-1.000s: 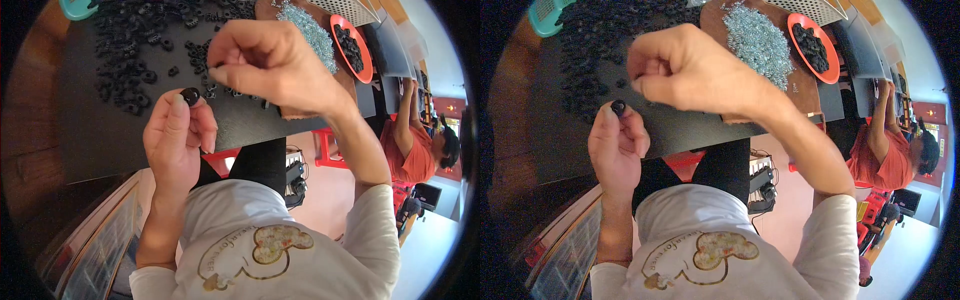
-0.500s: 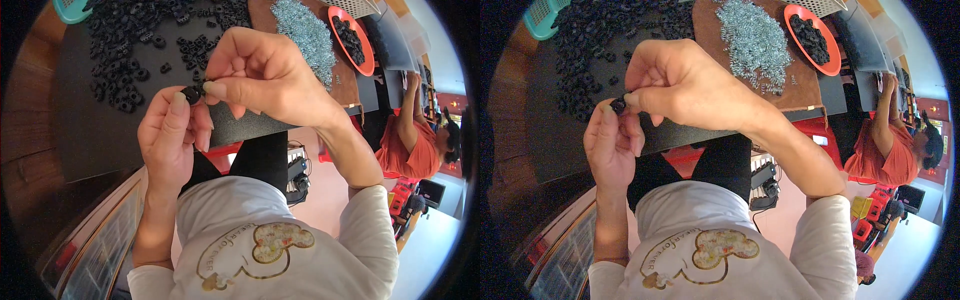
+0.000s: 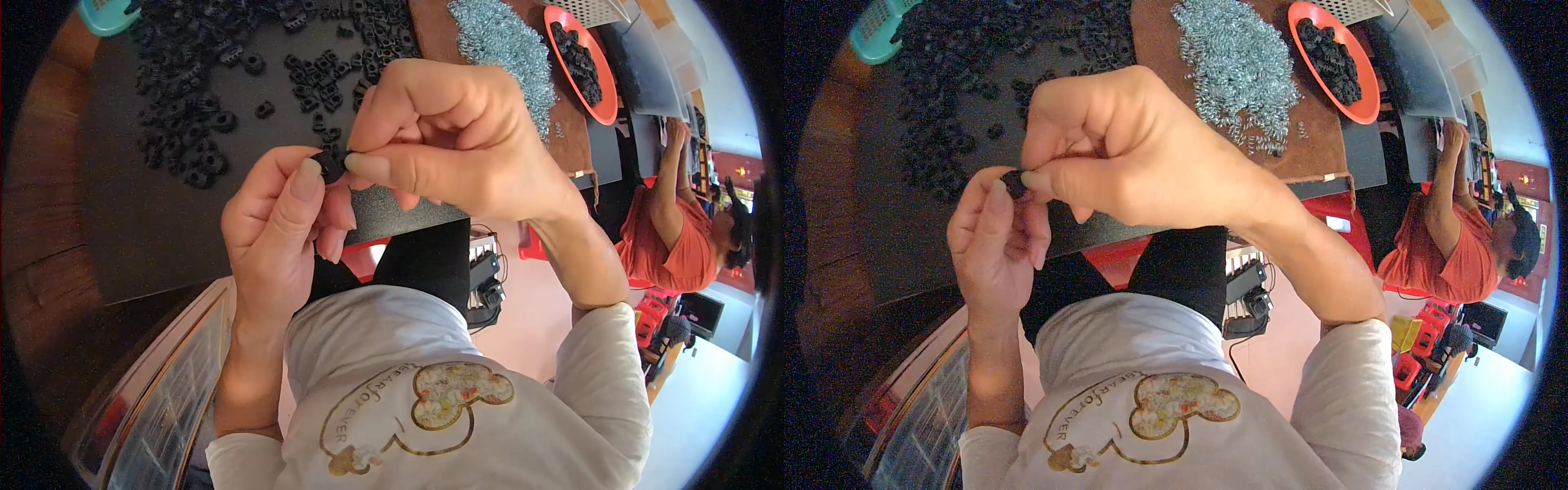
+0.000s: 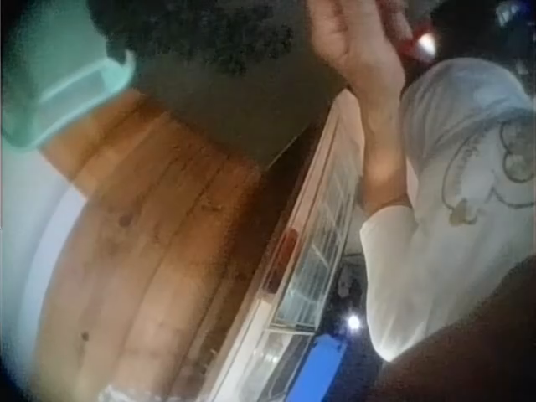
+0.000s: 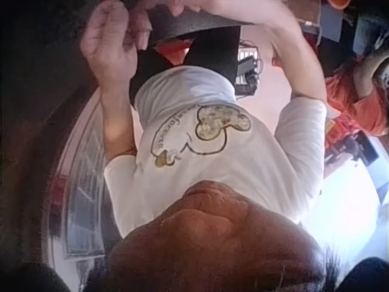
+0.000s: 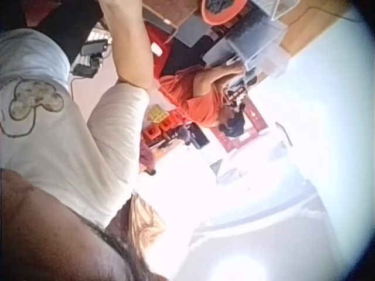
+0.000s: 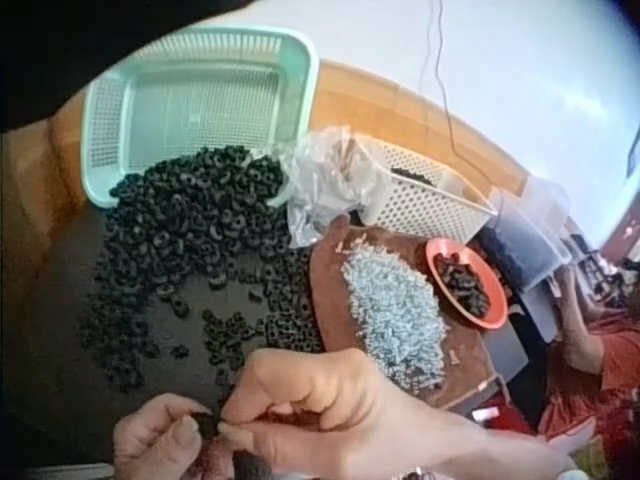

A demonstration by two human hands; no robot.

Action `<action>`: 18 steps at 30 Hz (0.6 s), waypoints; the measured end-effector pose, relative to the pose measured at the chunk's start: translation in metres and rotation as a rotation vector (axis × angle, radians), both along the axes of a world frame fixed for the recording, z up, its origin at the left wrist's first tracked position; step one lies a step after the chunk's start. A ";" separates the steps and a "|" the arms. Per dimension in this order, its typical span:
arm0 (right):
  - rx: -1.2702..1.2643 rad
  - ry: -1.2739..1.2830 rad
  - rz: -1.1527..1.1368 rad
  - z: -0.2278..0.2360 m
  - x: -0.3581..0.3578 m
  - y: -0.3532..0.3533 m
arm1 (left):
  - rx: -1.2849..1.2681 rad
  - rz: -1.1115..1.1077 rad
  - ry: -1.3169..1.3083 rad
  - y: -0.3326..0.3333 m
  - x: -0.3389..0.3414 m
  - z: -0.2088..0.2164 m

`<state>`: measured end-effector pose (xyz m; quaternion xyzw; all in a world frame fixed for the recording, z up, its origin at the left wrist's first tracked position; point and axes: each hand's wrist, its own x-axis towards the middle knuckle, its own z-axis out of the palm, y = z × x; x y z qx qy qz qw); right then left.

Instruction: Placing small silver beads into black plastic rings as part of a manual assembly task.

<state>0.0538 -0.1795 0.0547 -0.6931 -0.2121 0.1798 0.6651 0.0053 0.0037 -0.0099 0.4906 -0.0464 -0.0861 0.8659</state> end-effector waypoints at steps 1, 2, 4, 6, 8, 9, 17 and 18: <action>0.017 -0.008 0.011 -0.001 0.000 0.001 | -0.004 -0.003 -0.030 0.001 0.000 -0.002; 0.016 -0.006 0.012 0.001 -0.001 0.001 | -0.004 -0.002 -0.028 0.001 0.000 0.001; -0.022 0.028 0.006 0.003 0.000 -0.001 | -0.016 -0.029 0.028 -0.001 0.001 0.008; -0.025 0.030 0.021 0.004 0.000 -0.004 | -0.002 -0.066 0.003 0.004 0.003 0.001; -0.027 0.030 0.037 0.003 -0.001 -0.004 | 0.011 -0.102 -0.024 0.006 0.002 0.000; -0.032 0.019 0.043 0.002 -0.001 -0.005 | 0.041 -0.101 -0.025 0.007 0.001 0.001; -0.024 0.091 0.039 0.003 -0.004 -0.006 | 0.110 -0.093 0.016 0.008 -0.002 0.005; -0.017 0.122 0.050 0.003 -0.004 -0.007 | 0.107 -0.103 0.031 0.008 -0.002 0.005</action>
